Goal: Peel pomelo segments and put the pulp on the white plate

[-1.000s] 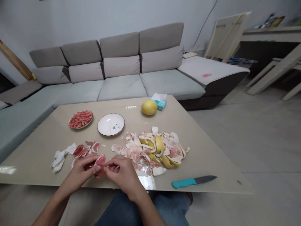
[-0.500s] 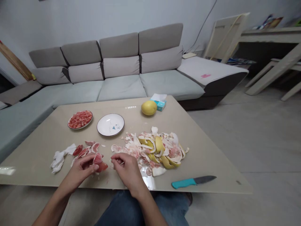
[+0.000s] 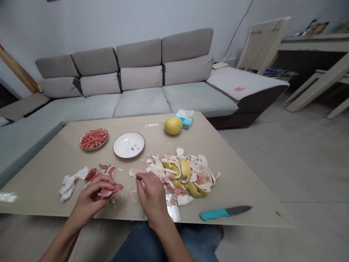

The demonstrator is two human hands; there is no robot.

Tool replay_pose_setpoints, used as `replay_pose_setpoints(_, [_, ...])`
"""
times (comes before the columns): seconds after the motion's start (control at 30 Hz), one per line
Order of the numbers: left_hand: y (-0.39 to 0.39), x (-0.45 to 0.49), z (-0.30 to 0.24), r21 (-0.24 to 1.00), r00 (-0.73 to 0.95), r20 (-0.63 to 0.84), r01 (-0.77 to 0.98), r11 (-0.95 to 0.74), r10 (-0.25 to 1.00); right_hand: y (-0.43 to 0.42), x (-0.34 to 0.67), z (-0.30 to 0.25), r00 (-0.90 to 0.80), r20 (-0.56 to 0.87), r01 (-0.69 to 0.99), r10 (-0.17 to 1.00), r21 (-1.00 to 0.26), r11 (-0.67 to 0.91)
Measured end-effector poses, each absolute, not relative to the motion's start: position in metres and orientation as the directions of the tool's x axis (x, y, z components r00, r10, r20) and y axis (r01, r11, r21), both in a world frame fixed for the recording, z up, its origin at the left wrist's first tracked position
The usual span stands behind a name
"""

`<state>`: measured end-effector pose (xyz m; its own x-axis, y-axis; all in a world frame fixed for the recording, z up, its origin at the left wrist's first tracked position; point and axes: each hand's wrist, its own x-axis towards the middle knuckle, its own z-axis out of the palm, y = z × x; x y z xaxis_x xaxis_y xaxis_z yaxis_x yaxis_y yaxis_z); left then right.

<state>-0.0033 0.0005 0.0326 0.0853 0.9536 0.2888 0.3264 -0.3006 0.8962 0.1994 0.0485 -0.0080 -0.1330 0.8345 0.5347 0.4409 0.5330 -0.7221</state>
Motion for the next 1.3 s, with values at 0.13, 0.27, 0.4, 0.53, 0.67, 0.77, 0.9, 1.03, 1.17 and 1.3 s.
replay_pose_setpoints(0.13, [-0.001,-0.007,0.03,0.863,0.097,0.324,0.378,-0.336,0.941,0.039,0.193,0.0,-0.146,0.584,0.4,0.798,-0.703,0.588])
replay_pose_setpoints(0.27, [-0.001,-0.008,0.027,0.827,0.128,0.318,0.448,-0.341,0.939,0.029,0.186,0.005,-0.253,0.635,0.352,0.73,-0.643,0.68])
replay_pose_setpoints(0.4, [0.0,-0.004,0.028,0.802,0.145,0.303,0.496,-0.334,0.942,0.027,0.183,0.003,-0.31,0.627,0.38,0.715,-0.608,0.698])
replay_pose_setpoints(0.53, [0.0,0.0,0.034,0.741,0.196,0.279,0.579,-0.34,0.94,0.026,0.184,0.0,-0.364,0.593,0.415,0.719,-0.587,0.695])
replay_pose_setpoints(0.67, [-0.001,0.0,0.037,0.716,0.235,0.226,0.618,-0.324,0.945,0.025,0.184,0.0,-0.424,0.522,0.425,0.74,-0.607,0.672])
replay_pose_setpoints(0.77, [-0.001,0.0,0.038,0.753,0.238,0.171,0.594,-0.282,0.956,0.025,0.183,0.001,-0.429,0.47,0.396,0.771,-0.669,0.629])
replay_pose_setpoints(0.9, [0.001,0.0,0.035,0.856,0.207,0.134,0.468,-0.218,0.969,0.029,0.185,0.003,-0.382,0.426,0.311,0.82,-0.776,0.548])
replay_pose_setpoints(1.03, [0.001,-0.002,0.029,0.978,0.113,0.019,0.204,-0.042,0.993,0.036,0.19,0.004,-0.305,0.388,0.221,0.87,-0.86,0.461])
replay_pose_setpoints(1.17, [0.001,-0.006,0.027,0.988,0.047,-0.114,0.11,0.109,0.992,0.043,0.196,-0.002,-0.281,0.339,0.336,0.898,-0.841,0.423])
replay_pose_setpoints(1.3, [0.003,-0.008,0.025,0.99,0.039,-0.14,0.026,0.139,0.989,0.05,0.202,-0.01,-0.263,0.269,0.632,0.927,-0.678,0.376])
